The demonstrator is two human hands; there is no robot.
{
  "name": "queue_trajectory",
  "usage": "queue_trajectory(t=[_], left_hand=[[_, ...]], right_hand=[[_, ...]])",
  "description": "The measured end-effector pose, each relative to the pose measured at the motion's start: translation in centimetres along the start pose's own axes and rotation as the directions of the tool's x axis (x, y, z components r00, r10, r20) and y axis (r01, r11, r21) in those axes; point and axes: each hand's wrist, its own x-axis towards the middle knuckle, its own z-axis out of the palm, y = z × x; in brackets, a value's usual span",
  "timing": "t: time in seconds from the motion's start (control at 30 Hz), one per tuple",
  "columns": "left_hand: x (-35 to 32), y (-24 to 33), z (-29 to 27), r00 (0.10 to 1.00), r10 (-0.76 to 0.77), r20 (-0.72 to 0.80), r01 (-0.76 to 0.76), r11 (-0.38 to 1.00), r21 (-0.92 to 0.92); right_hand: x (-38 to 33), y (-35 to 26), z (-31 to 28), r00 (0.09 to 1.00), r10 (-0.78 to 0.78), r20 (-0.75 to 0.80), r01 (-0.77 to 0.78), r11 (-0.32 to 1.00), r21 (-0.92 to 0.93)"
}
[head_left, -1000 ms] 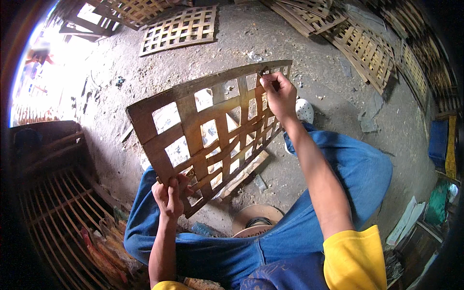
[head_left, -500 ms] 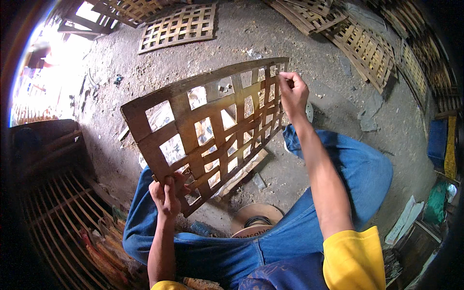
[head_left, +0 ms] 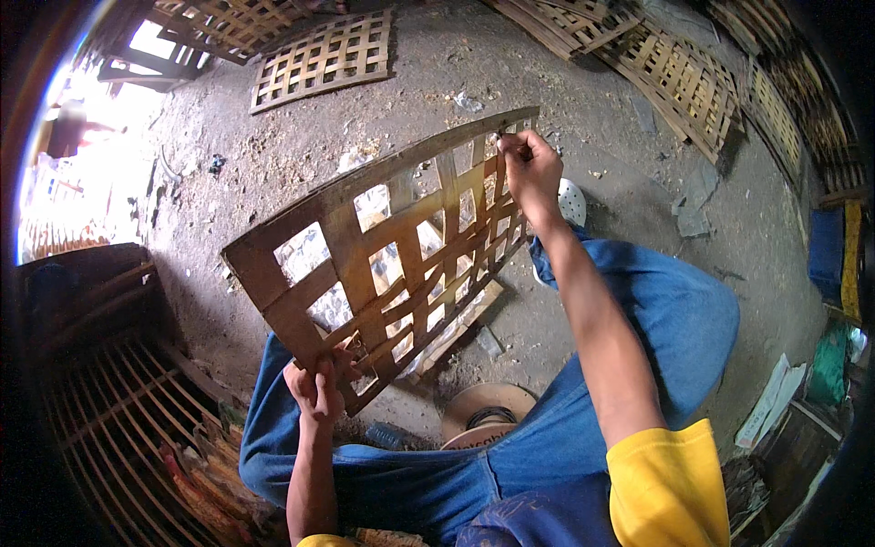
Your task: The person sits on the floor and assembles a wooden lattice panel by hand, inserting thin wooden strips into slots and adjusting them to fit. The person repeatedly turns the panel and continues inserting strips throughout the clip.
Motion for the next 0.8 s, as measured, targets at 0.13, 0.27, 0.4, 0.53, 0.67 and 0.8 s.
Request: queue_trajectory(t=[0.13, 0.27, 0.4, 0.53, 0.67, 0.8], left_hand=[[0.5, 0.4, -0.1, 0.976, 0.214, 0.05, -0.218, 0.972, 0.091], [0.7, 1.1, 0.4, 0.994, 0.109, -0.006, -0.108, 0.99, 0.095], [0.8, -1.1, -0.4, 0.993, 0.115, -0.023, -0.113, 0.991, 0.067], [1.1, 0.0, -0.3, 0.989, 0.15, -0.022, -0.148, 0.988, 0.048], [1.1, -1.9, -0.4, 0.966, 0.245, -0.084, -0.228, 0.958, 0.174], [1.7, 0.2, 0.2, 0.982, 0.189, 0.013, -0.189, 0.973, 0.13]], right_hand=[[1.8, 4.5, -1.9, 0.974, 0.115, -0.195, -0.126, 0.991, -0.047], [1.4, 6.0, -3.1, 0.971, 0.086, -0.224, -0.111, 0.989, -0.099], [0.7, 3.5, -3.4, 0.955, 0.095, -0.279, -0.125, 0.988, -0.089], [1.5, 1.4, -3.2, 0.963, 0.043, -0.267, -0.01, 0.992, 0.126], [2.0, -6.0, -5.5, 0.987, 0.147, -0.063, -0.108, 0.901, 0.419], [6.9, -11.3, -11.3, 0.959, -0.21, -0.192, 0.213, 0.977, -0.008]])
